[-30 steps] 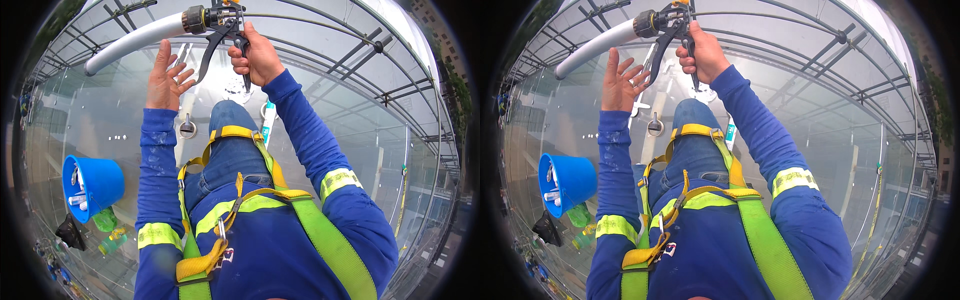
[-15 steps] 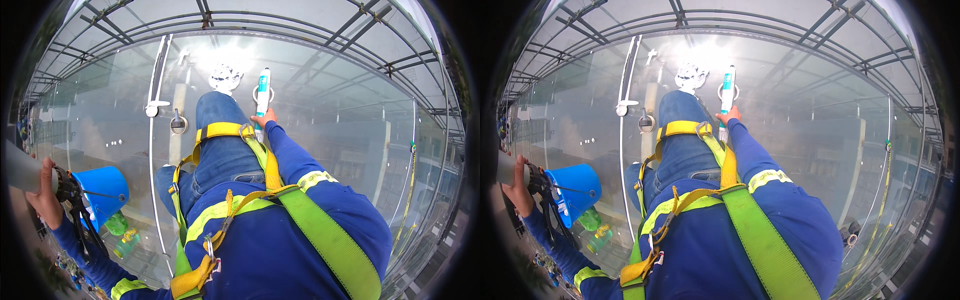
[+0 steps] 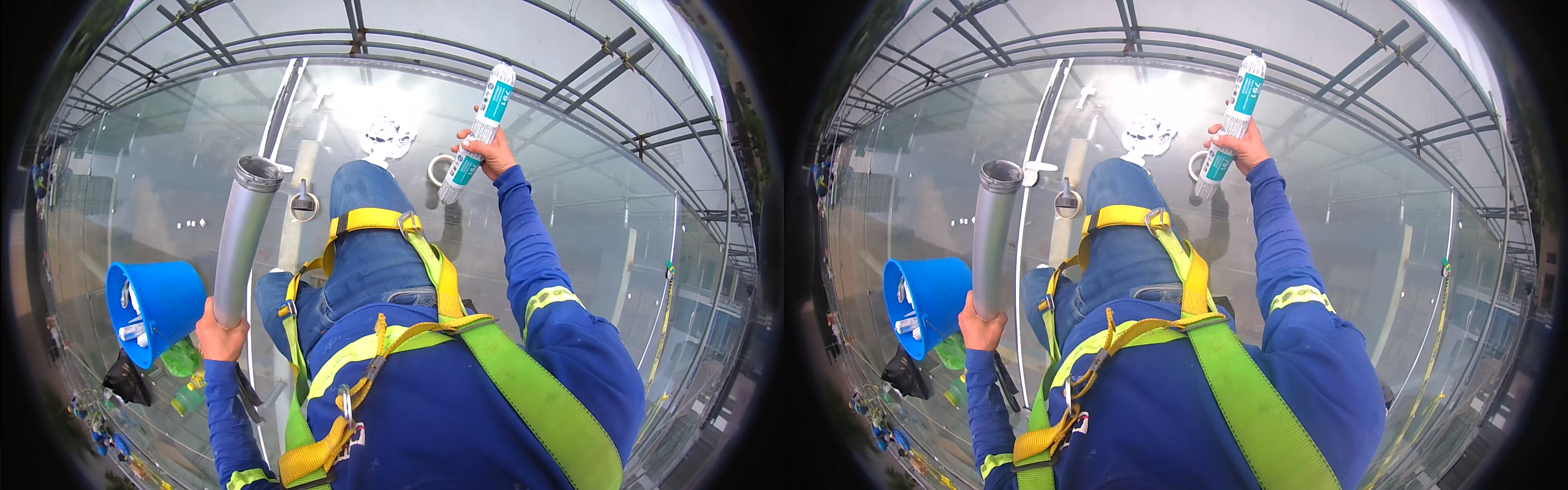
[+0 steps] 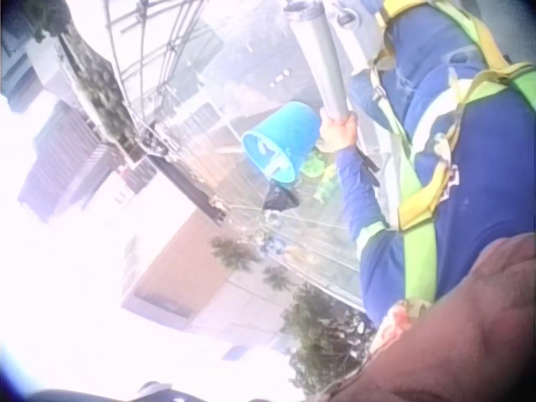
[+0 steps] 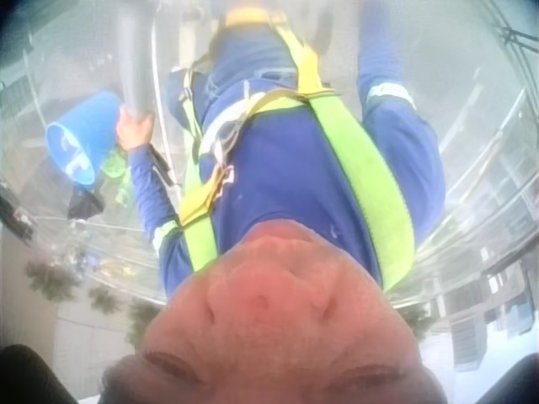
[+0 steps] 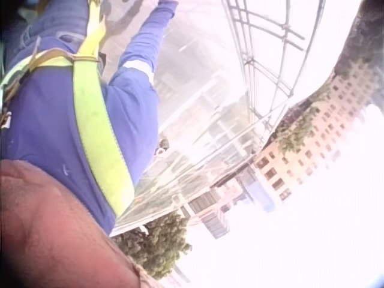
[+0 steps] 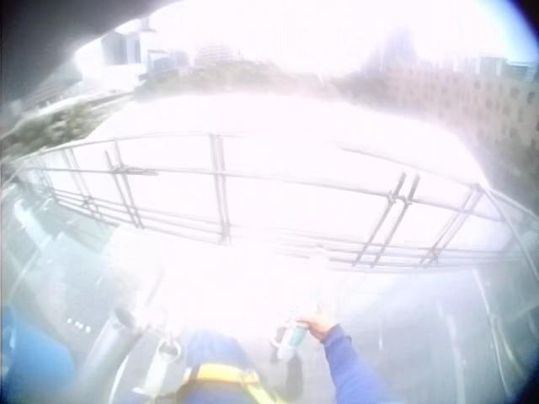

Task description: The person applies sealant to a glass roof structure using a caulking gun and prepares sealant materials by hand.

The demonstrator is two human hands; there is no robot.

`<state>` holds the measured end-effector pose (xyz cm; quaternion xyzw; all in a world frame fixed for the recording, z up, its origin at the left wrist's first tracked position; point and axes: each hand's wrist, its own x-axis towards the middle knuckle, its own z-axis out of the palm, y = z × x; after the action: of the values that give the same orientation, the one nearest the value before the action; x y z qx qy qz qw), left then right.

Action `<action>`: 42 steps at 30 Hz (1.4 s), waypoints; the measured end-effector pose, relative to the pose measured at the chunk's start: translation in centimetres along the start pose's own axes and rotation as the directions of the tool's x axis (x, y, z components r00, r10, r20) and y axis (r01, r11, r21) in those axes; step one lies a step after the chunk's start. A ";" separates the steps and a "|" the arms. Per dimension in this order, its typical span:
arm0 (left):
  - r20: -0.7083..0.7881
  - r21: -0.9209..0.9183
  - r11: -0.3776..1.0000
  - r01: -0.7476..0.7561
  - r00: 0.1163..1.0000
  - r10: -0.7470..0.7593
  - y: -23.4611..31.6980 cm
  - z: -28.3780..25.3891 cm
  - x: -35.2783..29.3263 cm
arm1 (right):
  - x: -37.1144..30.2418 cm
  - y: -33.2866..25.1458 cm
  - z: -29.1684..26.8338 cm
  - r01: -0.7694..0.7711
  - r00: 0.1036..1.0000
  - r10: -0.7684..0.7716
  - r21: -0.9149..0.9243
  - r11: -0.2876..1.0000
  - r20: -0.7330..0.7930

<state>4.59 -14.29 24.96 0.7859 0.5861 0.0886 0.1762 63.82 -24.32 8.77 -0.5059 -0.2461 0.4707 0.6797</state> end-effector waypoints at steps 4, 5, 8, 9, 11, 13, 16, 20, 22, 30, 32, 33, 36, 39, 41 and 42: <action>0.001 -0.004 0.998 0.057 0.998 -0.057 -0.3 0.7 -0.1 | 3.2 -5.4 6.9 0.192 0.972 -0.221 0.280 0.940 0.075; 0.016 -0.006 0.999 0.049 0.999 -0.049 -0.7 1.0 -0.2 | 3.8 -6.4 9.2 0.250 0.947 -0.304 0.359 0.899 0.101; 0.014 0.041 0.998 0.037 0.999 -0.037 -1.7 1.5 -0.8 | 5.6 -8.5 17.0 0.256 0.895 -0.405 0.526 0.811 0.189; 0.006 0.045 0.999 0.009 1.000 -0.009 -1.9 1.5 -1.0 | 6.1 -8.9 19.7 0.250 0.878 -0.431 0.566 0.785 0.210; 0.001 0.040 0.999 0.020 1.000 -0.020 -2.4 1.4 -1.5 | 7.7 -8.8 23.6 0.308 0.818 -0.513 0.555 0.772 0.259; -0.028 0.047 0.997 0.057 0.998 -0.056 -3.1 0.7 -2.3 | 7.9 -9.2 26.6 0.263 0.811 -0.490 0.549 0.793 0.320; -0.043 0.052 0.995 0.087 0.995 -0.085 -4.7 -0.1 -3.4 | 9.6 -9.4 28.3 0.267 0.789 -0.499 0.533 0.803 0.357; -0.065 0.087 0.988 0.131 0.990 -0.125 -6.9 -0.8 -5.5 | 8.4 -9.5 32.4 0.301 0.912 -0.385 0.403 0.864 0.145; -0.074 0.068 0.989 0.128 0.990 -0.123 -7.1 -0.6 -6.5 | 7.9 -9.1 34.5 0.311 0.895 -0.407 0.400 0.862 0.183; -0.041 -0.114 0.971 0.208 0.976 -0.214 -7.4 1.0 -9.7 | 1.0 -6.0 42.9 0.094 0.799 -0.252 0.301 0.949 0.546; -0.028 -0.178 0.954 0.241 0.968 -0.250 -6.4 1.2 -10.0 | -0.6 -3.7 44.8 0.103 0.790 -0.172 0.149 0.983 0.588; -0.052 -0.266 0.931 0.248 0.961 -0.271 -5.7 1.3 -10.0 | -1.5 -2.8 45.2 0.049 0.736 -0.059 0.035 0.998 0.675; -0.072 -0.378 0.865 0.331 0.920 -0.384 -6.7 2.0 -12.4 | -0.4 0.0 43.9 -0.023 0.501 0.192 -0.209 0.978 0.844; -0.128 -0.435 0.813 0.387 0.867 -0.481 -9.3 3.0 -15.0 | 5.6 11.6 40.9 -0.504 0.803 0.590 -0.430 0.749 0.088; -0.145 -0.459 0.806 0.374 0.864 -0.483 -9.6 2.7 -16.0 | 10.0 21.0 34.8 -0.595 0.801 0.454 -0.442 0.671 -0.389; -0.095 -0.475 0.772 0.422 0.848 -0.522 -9.9 2.8 -15.8 | 11.1 24.5 31.8 -0.600 0.798 0.375 -0.558 0.573 -0.472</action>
<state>-7.97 -27.28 19.69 0.5375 0.7459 0.2571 0.2976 33.33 1.15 -3.63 -0.8327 -0.1436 0.4331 0.3138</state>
